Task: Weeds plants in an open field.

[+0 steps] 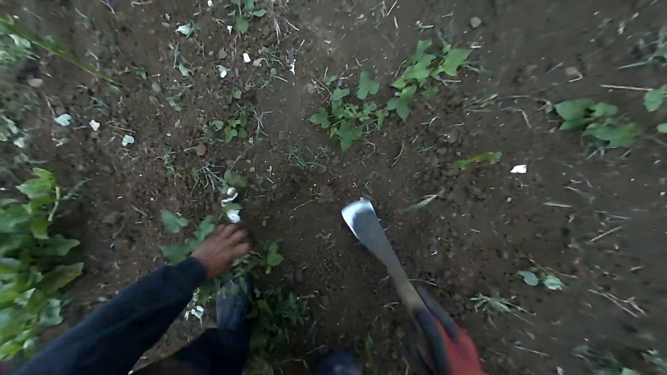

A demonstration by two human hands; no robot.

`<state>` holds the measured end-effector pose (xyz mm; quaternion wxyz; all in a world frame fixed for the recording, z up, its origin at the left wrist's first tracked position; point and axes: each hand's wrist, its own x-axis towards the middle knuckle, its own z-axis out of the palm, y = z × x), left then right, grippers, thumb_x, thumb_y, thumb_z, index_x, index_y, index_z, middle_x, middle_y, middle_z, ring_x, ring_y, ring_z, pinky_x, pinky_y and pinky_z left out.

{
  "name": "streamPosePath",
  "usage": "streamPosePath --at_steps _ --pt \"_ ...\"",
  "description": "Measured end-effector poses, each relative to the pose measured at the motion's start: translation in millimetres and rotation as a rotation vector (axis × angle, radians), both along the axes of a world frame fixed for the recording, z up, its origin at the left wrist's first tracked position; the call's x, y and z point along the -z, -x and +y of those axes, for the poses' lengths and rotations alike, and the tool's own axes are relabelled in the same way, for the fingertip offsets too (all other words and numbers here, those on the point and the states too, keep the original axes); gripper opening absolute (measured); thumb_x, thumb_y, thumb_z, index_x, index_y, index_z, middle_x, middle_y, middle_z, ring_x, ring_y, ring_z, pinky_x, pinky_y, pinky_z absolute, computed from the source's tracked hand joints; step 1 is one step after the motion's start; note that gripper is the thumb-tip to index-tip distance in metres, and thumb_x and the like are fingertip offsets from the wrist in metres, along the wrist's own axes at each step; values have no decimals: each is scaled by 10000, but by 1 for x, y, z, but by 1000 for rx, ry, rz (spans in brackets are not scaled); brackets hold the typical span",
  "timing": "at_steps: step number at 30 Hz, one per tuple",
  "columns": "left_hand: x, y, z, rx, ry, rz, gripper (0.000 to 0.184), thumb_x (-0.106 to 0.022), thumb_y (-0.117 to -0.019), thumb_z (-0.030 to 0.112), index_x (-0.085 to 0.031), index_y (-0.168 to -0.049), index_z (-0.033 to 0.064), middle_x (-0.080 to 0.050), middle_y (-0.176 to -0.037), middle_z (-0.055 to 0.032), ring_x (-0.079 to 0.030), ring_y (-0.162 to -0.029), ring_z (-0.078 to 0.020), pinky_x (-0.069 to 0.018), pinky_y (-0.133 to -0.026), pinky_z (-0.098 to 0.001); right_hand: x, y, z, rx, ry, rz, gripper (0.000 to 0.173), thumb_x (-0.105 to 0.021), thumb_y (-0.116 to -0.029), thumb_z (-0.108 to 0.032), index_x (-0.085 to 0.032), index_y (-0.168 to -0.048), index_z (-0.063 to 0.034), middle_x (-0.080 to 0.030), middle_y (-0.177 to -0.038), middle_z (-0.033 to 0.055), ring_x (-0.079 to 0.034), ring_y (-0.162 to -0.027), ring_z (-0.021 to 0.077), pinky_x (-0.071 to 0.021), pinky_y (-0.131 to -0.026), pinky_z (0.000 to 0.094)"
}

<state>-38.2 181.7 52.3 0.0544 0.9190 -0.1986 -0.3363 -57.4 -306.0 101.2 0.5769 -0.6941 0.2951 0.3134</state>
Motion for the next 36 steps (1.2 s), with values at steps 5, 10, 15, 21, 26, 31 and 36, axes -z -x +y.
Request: streamPosePath --at_steps 5,10,15,21,26,31,36 --pt "-21 40 52 -497 -224 -95 490 -823 -752 78 -687 -1223 65 -651 -1255 -250 -621 -1170 -494 -551 -849 -661 16 -74 71 -148 159 -125 439 -536 -1052 -259 -557 -1486 -195 -707 -850 93 -620 -559 183 -553 -501 385" --pt "-52 65 55 -626 -182 -246 490 -850 -671 21 -719 -1143 25 -698 -1101 -255 -708 -907 -489 -552 -664 -673 -3 -51 42 -157 53 -70 474 -519 -1055 -278 -513 -1505 -131 -701 -865 101 -626 -580 186 -565 -512 393" --pt "-33 10 20 -334 93 -465 513 -869 -594 72 -712 -1082 71 -704 -1037 -195 -721 -883 -422 -585 -600 -593 40 -130 145 -135 58 -145 435 -532 -1068 -296 -549 -1486 -176 -685 -799 75 -598 -520 160 -535 -454 343" --pt "-54 9 32 -342 175 -580 491 -814 -601 181 -700 -1068 77 -717 -1049 -178 -728 -880 -389 -593 -614 -560 -6 -76 58 -268 73 -95 465 -523 -1052 -246 -521 -1503 -133 -688 -808 84 -610 -554 170 -559 -497 385" --pt "-32 -68 -18 -168 66 -272 658 -764 -855 78 -560 -1471 184 -453 -1607 -89 -703 -1039 -420 -587 -671 -574 45 -128 150 -300 130 -222 431 -539 -1054 -266 -565 -1469 -152 -711 -934 119 -621 -589 185 -563 -543 408" --pt "-12 -108 9 -308 -182 -137 452 -538 -1026 57 -532 -1459 187 -439 -1555 -174 -685 -992 -448 -589 -694 -580 -2 -84 91 -512 113 -167 430 -540 -1041 -237 -577 -1440 -79 -721 -914 126 -663 -649 188 -587 -591 419" --pt "-16 -78 41 -425 -180 -137 463 -609 -972 9 -585 -1394 198 -479 -1532 -185 -668 -1056 -485 -579 -719 -621 23 -72 132 -523 114 -33 432 -573 -1034 -233 -583 -1456 -140 -725 -1037 158 -684 -722 231 -590 -653 457"
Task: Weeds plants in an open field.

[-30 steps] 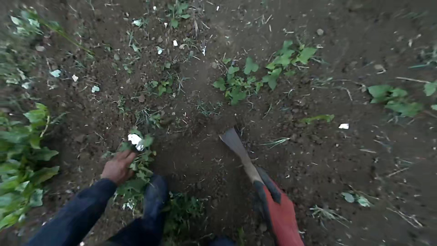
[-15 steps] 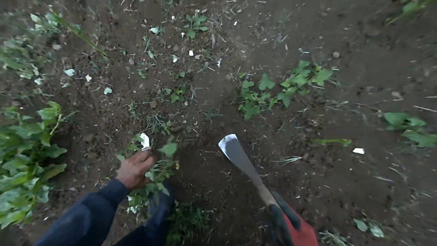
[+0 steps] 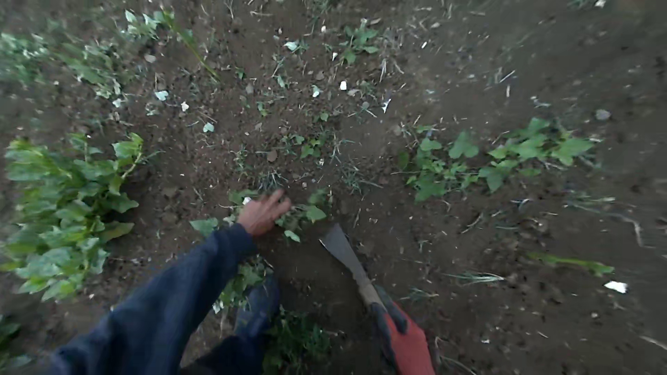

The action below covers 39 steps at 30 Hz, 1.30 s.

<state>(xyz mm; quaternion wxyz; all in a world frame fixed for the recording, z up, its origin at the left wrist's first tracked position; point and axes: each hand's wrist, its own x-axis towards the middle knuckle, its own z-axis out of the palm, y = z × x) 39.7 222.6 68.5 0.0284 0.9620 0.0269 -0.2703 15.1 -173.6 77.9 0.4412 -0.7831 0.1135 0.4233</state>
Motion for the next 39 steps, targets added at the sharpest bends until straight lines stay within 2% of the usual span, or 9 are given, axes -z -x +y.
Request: streamPosePath --at_steps 7,10,13,18,24,27,30,35,39 --pt "-36 79 62 -541 -185 -69 555 -712 -907 115 -588 -1439 211 -479 -1564 -143 -703 -964 -482 -551 -741 -697 -9 17 2 103 -130 -21 450 -532 -1054 -247 -540 -1481 -102 -707 -955 131 -653 -661 190 -583 -591 417" --pt "-37 55 53 -700 -100 -266 534 -727 -883 99 -608 -1402 140 -488 -1557 -142 -691 -1019 -487 -540 -782 -708 6 -32 106 -53 -62 -174 417 -578 -1039 -246 -601 -1438 -127 -729 -1168 152 -720 -992 266 -576 -892 505" --pt "-48 28 60 -628 -44 -404 537 -743 -859 46 -624 -1373 139 -469 -1582 -105 -702 -988 -473 -542 -720 -721 -18 -33 111 -295 -29 -266 423 -602 -1018 -240 -618 -1418 -102 -732 -1171 178 -710 -1077 329 -537 -973 562" --pt "-79 28 99 -713 56 -696 457 -664 -947 79 -584 -1396 48 -594 -1417 -203 -635 -1207 -429 -500 -965 -689 -35 2 18 -181 -78 -51 447 -545 -1052 -271 -564 -1445 -59 -719 -1078 146 -694 -798 197 -605 -725 430" --pt "-35 -32 74 -406 196 -440 462 -664 -926 143 -637 -1387 159 -480 -1588 -49 -525 -1401 -321 -485 -1054 -629 -7 -37 178 -347 -100 -150 441 -578 -1036 -291 -587 -1459 -168 -722 -1222 131 -704 -1097 270 -544 -986 516" --pt "-5 -23 69 -195 136 -118 652 -743 -864 117 -570 -1453 336 -292 -1693 29 -325 -1525 -379 -534 -874 -706 -37 -20 108 -287 -118 -102 419 -580 -1025 -231 -609 -1427 -114 -738 -1171 124 -730 -980 222 -594 -881 465" --pt "7 23 84 -229 100 -54 526 -714 -878 70 -633 -1362 260 -445 -1589 -42 -362 -1491 -396 -563 -859 -653 -42 -5 34 -91 -172 6 447 -518 -1065 -274 -544 -1464 -73 -726 -954 89 -665 -632 156 -598 -538 367" --pt "10 58 109 -619 107 -155 469 -651 -942 103 -582 -1405 85 -557 -1432 -213 -558 -1290 -449 -491 -996 -658 -4 -44 149 -114 -78 -103 420 -558 -1048 -254 -586 -1459 -170 -734 -1024 114 -695 -731 199 -604 -673 429" --pt "-11 91 115 -824 148 -331 427 -559 -986 94 -579 -1409 39 -624 -1367 -224 -620 -1253 -401 -475 -1057 -628 -44 -21 80 -55 -120 -26 441 -541 -1041 -181 -552 -1475 -108 -727 -977 127 -679 -692 194 -596 -629 418"
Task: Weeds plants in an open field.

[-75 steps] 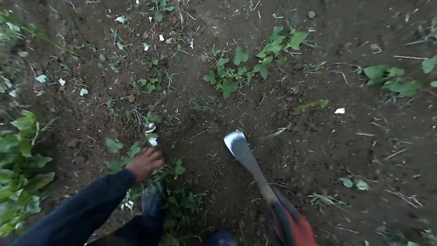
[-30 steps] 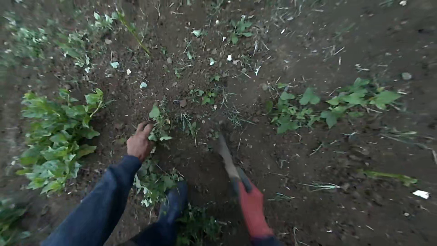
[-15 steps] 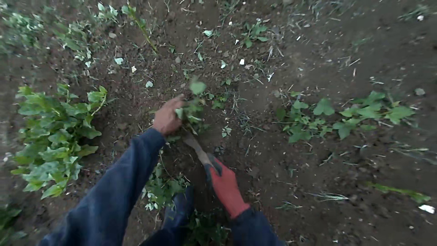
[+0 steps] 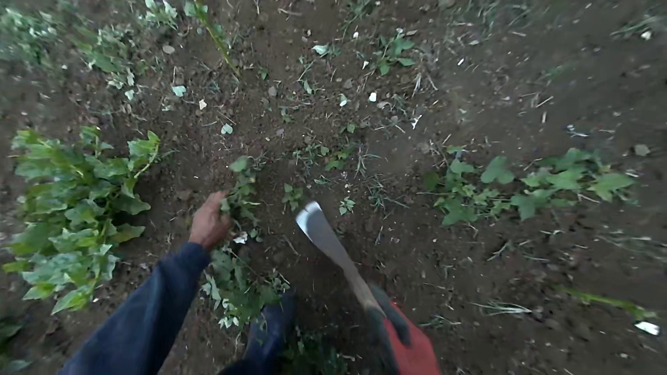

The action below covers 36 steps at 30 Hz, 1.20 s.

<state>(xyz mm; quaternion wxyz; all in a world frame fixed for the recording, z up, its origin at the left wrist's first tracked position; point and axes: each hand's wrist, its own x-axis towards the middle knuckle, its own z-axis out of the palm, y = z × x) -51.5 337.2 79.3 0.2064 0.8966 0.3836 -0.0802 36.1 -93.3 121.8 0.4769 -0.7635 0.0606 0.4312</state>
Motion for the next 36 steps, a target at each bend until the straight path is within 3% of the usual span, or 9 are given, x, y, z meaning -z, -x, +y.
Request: streamPosePath --at_steps 3,8,11,14,17,21,26,30,36 --pt "-10 -4 -5 -226 -43 -245 377 -525 -1005 120 -595 -1349 -17 -678 -1230 -250 -664 -1162 -362 -497 -1018 -588 10 -8 -17 138 -47 2 468 -497 -1065 -253 -501 -1508 -103 -689 -844 96 -630 -583 175 -578 -524 390" --pt "-12 -69 -1 -329 -32 -497 357 -509 -1041 116 -568 -1381 25 -666 -1268 -224 -665 -1158 -343 -518 -998 -585 55 -90 105 36 23 -187 436 -499 -1078 -290 -533 -1500 -184 -702 -955 136 -647 -620 219 -575 -564 431" --pt "-23 -82 6 -368 -14 -557 369 -493 -1059 181 -566 -1390 33 -665 -1284 -193 -659 -1174 -295 -515 -1023 -542 26 -67 52 -98 66 -316 432 -530 -1047 -252 -575 -1462 -143 -736 -1107 154 -725 -862 263 -596 -796 513" --pt "-24 -80 3 -323 65 -397 352 -498 -1057 207 -557 -1376 70 -667 -1212 -230 -677 -1037 -392 -531 -860 -648 10 -35 8 -72 18 -179 438 -536 -1045 -232 -566 -1470 -134 -720 -920 111 -661 -648 194 -589 -586 426" --pt "-3 -79 -6 -300 104 -301 361 -533 -1035 191 -572 -1379 90 -658 -1256 -246 -669 -1077 -440 -519 -876 -691 34 -38 89 -168 2 -105 417 -552 -1050 -254 -587 -1456 -165 -724 -1188 133 -717 -974 242 -580 -875 490" --pt "-19 -84 12 -435 -34 -452 382 -500 -1058 203 -547 -1409 61 -654 -1267 -261 -650 -1142 -443 -501 -937 -688 25 -66 189 -560 24 -221 469 -526 -1048 -340 -538 -1505 -239 -705 -1253 138 -667 -1166 309 -505 -1016 542" --pt "-14 -83 29 -432 43 -355 406 -477 -1085 233 -530 -1441 45 -635 -1323 -251 -624 -1226 -389 -475 -1031 -626 -4 -26 70 -220 -28 -222 433 -580 -1015 -205 -601 -1440 -125 -753 -1087 125 -736 -919 238 -602 -835 472" --pt "29 -87 -2 -120 150 -372 438 -535 -1014 160 -560 -1442 68 -572 -1429 -214 -536 -1346 -349 -414 -1144 -568 9 -33 23 257 -73 -1 454 -494 -1071 -246 -509 -1512 -140 -678 -813 91 -597 -543 174 -547 -485 375" --pt "39 -80 -78 582 65 60 618 -686 -856 144 -596 -1446 303 -392 -1629 -160 -257 -1510 -518 -224 -1135 -772 42 -87 85 -62 129 -334 443 -547 -1042 -250 -570 -1471 -140 -738 -1105 163 -731 -900 283 -593 -832 515"
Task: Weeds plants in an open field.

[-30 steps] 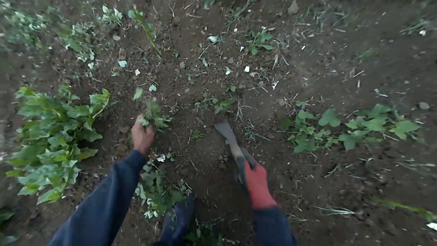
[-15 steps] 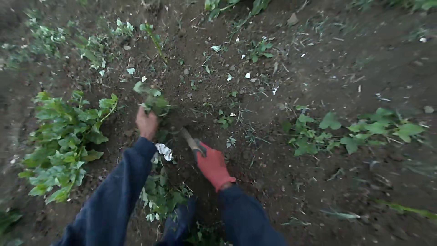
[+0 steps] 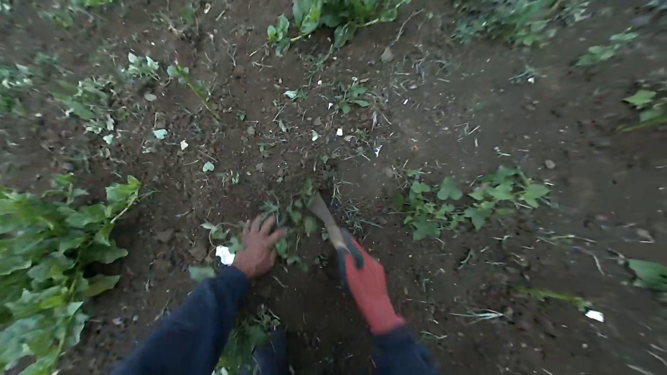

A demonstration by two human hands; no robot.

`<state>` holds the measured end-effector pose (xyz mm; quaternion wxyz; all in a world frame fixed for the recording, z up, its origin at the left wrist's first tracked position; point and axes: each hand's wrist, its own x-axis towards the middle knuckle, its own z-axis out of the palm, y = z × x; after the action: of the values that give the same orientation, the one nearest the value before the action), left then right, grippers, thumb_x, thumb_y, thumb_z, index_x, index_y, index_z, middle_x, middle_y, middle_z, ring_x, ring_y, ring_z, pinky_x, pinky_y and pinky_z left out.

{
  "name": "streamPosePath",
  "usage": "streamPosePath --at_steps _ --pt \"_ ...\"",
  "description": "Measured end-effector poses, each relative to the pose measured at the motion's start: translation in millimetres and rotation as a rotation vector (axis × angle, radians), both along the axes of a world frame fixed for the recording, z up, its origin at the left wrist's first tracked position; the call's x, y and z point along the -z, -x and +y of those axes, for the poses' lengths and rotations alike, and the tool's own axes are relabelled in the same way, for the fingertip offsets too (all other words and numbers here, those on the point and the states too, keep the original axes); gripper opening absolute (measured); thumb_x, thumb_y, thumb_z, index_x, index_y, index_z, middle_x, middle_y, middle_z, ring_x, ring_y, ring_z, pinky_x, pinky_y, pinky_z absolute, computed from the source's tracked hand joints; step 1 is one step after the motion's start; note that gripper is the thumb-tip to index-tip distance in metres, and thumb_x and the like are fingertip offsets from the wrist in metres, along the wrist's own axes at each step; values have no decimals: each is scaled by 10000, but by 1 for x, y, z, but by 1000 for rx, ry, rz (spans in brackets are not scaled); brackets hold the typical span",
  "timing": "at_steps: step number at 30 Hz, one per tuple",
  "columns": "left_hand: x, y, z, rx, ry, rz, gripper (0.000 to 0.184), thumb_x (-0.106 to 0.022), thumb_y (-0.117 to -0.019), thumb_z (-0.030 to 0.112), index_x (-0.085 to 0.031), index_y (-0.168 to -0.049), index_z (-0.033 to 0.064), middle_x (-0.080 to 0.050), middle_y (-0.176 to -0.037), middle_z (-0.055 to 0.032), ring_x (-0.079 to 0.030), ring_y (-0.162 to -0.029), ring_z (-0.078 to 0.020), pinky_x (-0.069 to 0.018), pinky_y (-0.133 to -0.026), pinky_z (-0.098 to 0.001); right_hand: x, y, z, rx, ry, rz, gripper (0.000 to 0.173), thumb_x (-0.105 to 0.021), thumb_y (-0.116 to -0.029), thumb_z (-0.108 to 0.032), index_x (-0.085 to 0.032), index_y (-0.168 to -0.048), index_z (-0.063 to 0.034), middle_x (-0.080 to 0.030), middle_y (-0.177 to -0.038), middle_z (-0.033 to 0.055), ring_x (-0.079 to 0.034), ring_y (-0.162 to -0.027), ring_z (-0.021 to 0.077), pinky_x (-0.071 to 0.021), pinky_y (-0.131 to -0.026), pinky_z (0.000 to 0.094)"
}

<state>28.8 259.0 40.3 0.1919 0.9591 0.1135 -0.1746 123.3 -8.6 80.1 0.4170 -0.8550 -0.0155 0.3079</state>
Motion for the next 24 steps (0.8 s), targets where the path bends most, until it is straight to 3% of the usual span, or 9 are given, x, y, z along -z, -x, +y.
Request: streamPosePath --at_steps 2,4,7,9,11,13,16,21,24 --pt "-6 22 0 80 -58 39 575 -788 -788 135 -667 -1339 247 -486 -1560 -159 -366 -1448 -520 -357 -1053 -749 -27 28 -52 10 -21 -33 425 -576 -1016 -196 -608 -1430 -106 -754 -1079 148 -739 -885 269 -601 -814 503" --pt "-14 35 3 43 -68 72 531 -779 -776 68 -679 -1286 177 -571 -1443 -180 -514 -1325 -472 -504 -953 -653 -39 51 -93 221 -159 129 437 -517 -1047 -182 -546 -1469 -71 -720 -897 126 -674 -646 206 -597 -587 418" --pt "-28 8 -13 111 -49 -79 502 -751 -778 -15 -693 -1255 131 -624 -1367 -190 -640 -1193 -434 -593 -812 -596 -12 19 -65 398 -164 177 447 -499 -1072 -263 -522 -1506 -155 -695 -861 124 -614 -565 203 -554 -513 414" --pt "-35 -50 -26 225 -98 -55 592 -682 -870 -40 -611 -1408 196 -463 -1590 -111 -611 -1229 -465 -570 -777 -627 2 -12 -26 378 -179 145 436 -489 -1084 -258 -519 -1511 -171 -680 -840 117 -600 -542 191 -542 -491 391" --pt "-36 -99 -28 146 -142 138 777 -563 -970 -52 -331 -1619 307 -77 -1751 -6 -471 -1362 -513 -503 -872 -698 3 -14 -29 311 -194 133 439 -497 -1080 -250 -520 -1510 -164 -682 -834 104 -612 -547 181 -553 -495 374" --pt "-35 -134 -9 -3 -217 209 853 -557 -990 -15 -185 -1650 376 36 -1749 -84 -468 -1331 -567 -520 -847 -723 -9 3 -59 263 -188 134 436 -523 -1056 -236 -553 -1487 -175 -711 -881 116 -639 -590 198 -573 -545 405" --pt "-33 -144 4 -54 -306 303 724 -545 -1018 41 -235 -1629 279 -300 -1588 -294 -596 -1137 -589 -568 -788 -695 -7 27 -76 277 -197 230 443 -532 -1055 -266 -550 -1493 -200 -702 -848 106 -632 -573 198 -569 -518 401" --pt "-41 -113 17 15 -287 403 574 -561 -1014 75 -403 -1539 245 -442 -1520 -269 -597 -1139 -591 -532 -835 -725 -17 -29 20 -183 49 27 445 -542 -1042 -323 -578 -1472 -214 -718 -1230 133 -688 -1131 298 -521 -1002 538" --pt "-56 -52 49 -80 -259 289 674 -697 -921 96 -469 -1533 266 -502 -1499 -238 -633 -1091 -562 -522 -819 -742 -39 1 -26 -84 -12 -16 427 -580 -1021 -272 -615 -1434 -172 -749 -1146 117 -731 -1004 260 -582 -904 503"
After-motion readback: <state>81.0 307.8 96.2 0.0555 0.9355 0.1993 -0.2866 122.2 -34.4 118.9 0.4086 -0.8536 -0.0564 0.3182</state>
